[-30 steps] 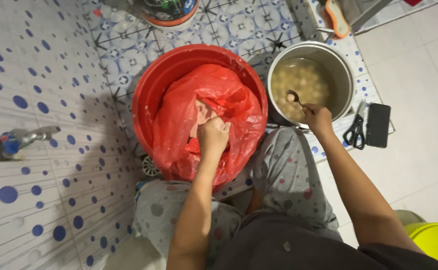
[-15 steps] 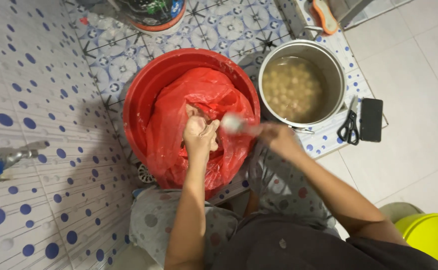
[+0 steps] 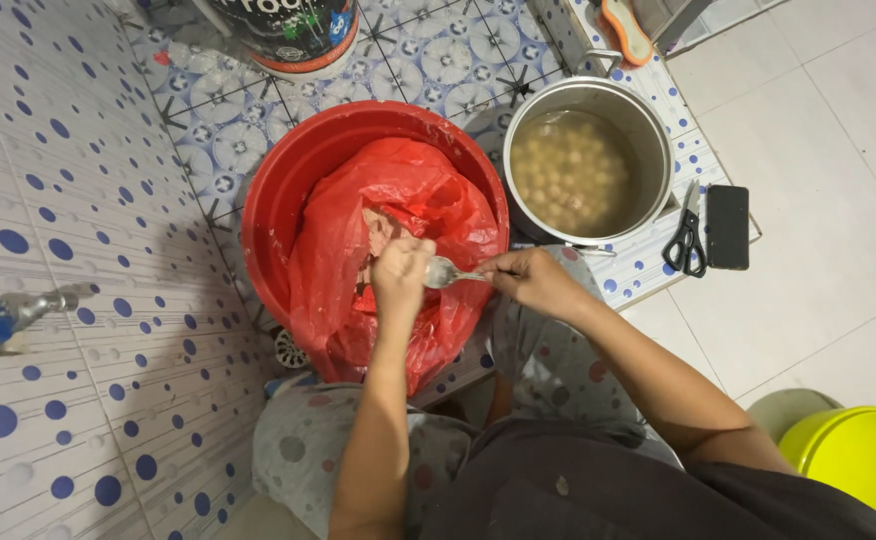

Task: Scooping dough from a bucket and dropping it into a pot of liquid to make meatballs

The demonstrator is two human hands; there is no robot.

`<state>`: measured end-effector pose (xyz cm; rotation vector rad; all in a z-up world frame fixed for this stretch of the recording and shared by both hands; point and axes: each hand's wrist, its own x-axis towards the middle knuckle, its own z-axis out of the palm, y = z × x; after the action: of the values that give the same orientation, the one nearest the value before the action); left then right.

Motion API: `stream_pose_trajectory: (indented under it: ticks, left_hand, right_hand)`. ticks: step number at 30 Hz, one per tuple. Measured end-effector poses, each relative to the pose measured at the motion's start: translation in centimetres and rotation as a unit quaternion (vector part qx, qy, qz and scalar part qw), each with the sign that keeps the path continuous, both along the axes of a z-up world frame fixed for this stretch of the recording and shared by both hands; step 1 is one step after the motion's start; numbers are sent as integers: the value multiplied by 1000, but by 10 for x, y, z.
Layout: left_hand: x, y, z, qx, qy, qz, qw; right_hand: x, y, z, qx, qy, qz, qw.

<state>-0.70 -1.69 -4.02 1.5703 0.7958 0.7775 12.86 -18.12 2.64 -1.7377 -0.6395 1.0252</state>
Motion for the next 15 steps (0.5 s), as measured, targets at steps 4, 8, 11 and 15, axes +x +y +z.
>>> stream_pose_trajectory:
  ticks: [4,8,11,15]
  left_hand:
    - [-3,22,-1,-337,-36,56,939]
    - [-10,34,-11,-346,-76,72,932]
    - [-4,29,-37,-245,-49,81,965]
    - [-13,42,-70,7,90,80,993]
  right_hand:
    - [-4,-9,31,-13,-273,74,959]
    - [18,-21,-46,41,-371,-74,925]
    - [21,-40,-98,42,-423,-100,900]
    - [21,-48,-132,78,-411,-133,899]
